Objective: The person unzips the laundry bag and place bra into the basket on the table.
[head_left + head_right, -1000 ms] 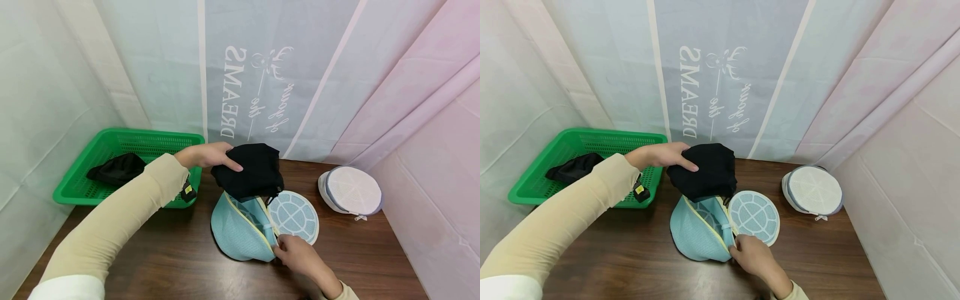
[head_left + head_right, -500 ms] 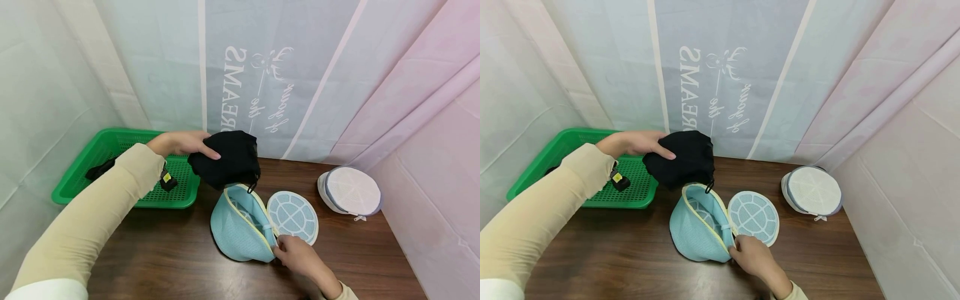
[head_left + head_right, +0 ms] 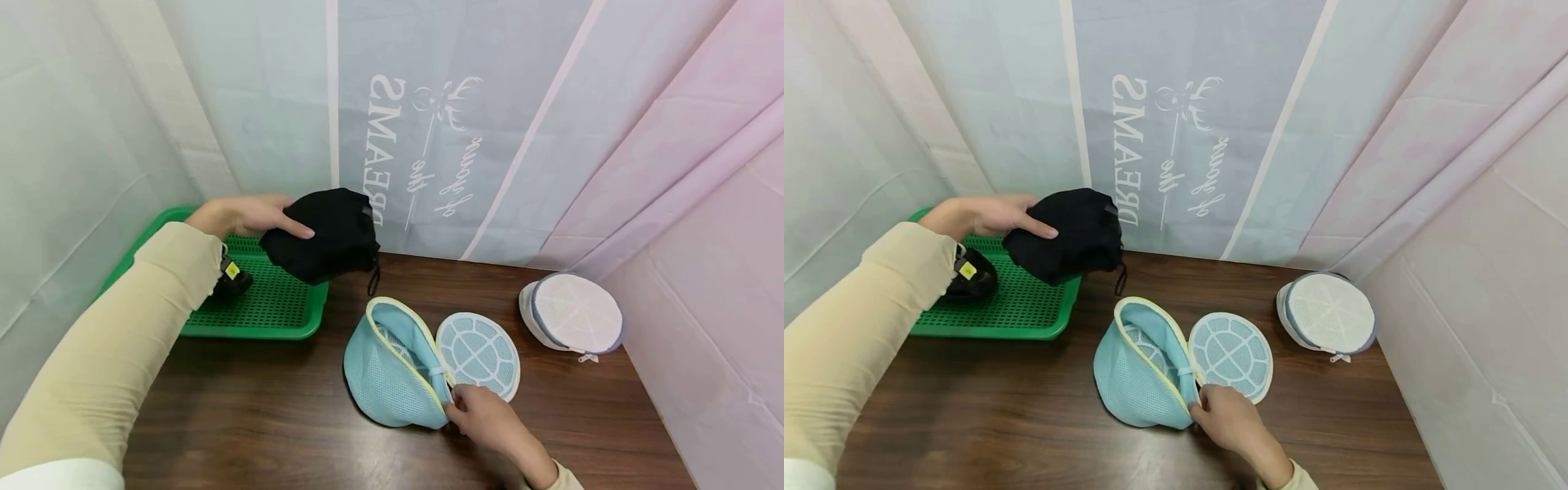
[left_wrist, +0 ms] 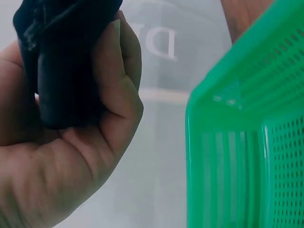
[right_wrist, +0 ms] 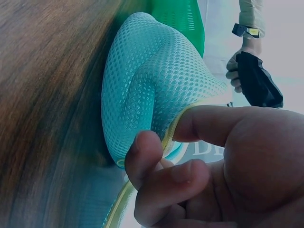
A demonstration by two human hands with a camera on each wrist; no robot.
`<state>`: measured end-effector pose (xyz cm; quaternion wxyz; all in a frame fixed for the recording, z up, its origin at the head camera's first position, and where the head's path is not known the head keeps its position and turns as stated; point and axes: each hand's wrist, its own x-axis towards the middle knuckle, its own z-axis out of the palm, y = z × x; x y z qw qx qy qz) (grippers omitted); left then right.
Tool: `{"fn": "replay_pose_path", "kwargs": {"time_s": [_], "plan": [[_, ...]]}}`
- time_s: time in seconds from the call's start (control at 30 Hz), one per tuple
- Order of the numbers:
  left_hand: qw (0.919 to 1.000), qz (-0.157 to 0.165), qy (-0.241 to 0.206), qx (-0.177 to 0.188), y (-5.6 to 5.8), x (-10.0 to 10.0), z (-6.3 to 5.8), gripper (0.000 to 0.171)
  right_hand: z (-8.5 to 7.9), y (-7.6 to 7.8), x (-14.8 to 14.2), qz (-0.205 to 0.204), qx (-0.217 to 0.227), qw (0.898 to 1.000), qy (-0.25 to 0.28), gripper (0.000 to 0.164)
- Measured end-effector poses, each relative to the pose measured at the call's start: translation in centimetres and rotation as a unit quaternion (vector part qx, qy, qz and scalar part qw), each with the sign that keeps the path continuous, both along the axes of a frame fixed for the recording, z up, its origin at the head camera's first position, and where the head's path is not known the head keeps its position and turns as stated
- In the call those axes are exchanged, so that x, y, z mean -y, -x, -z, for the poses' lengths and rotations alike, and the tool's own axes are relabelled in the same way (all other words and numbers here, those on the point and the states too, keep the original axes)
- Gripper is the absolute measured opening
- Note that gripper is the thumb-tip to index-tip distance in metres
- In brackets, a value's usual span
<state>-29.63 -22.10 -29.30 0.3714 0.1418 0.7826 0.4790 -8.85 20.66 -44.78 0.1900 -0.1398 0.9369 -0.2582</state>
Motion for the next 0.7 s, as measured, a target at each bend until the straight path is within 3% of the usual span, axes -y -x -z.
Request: {"fn": "replay_pose_path", "kwargs": {"time_s": [0.33,0.7], "plan": [[0.9991,-0.001,0.041,0.008,0.4,6.3,0.5,0.064,-0.2,0.0,0.1,-0.006,-0.005,1.000,-0.003,0.024],[0.9932,-0.011,0.112,0.029,-0.5,12.8,1.5,0.079,-0.1,0.0,0.0,-0.007,0.004,1.000,-0.006,0.025]]}}
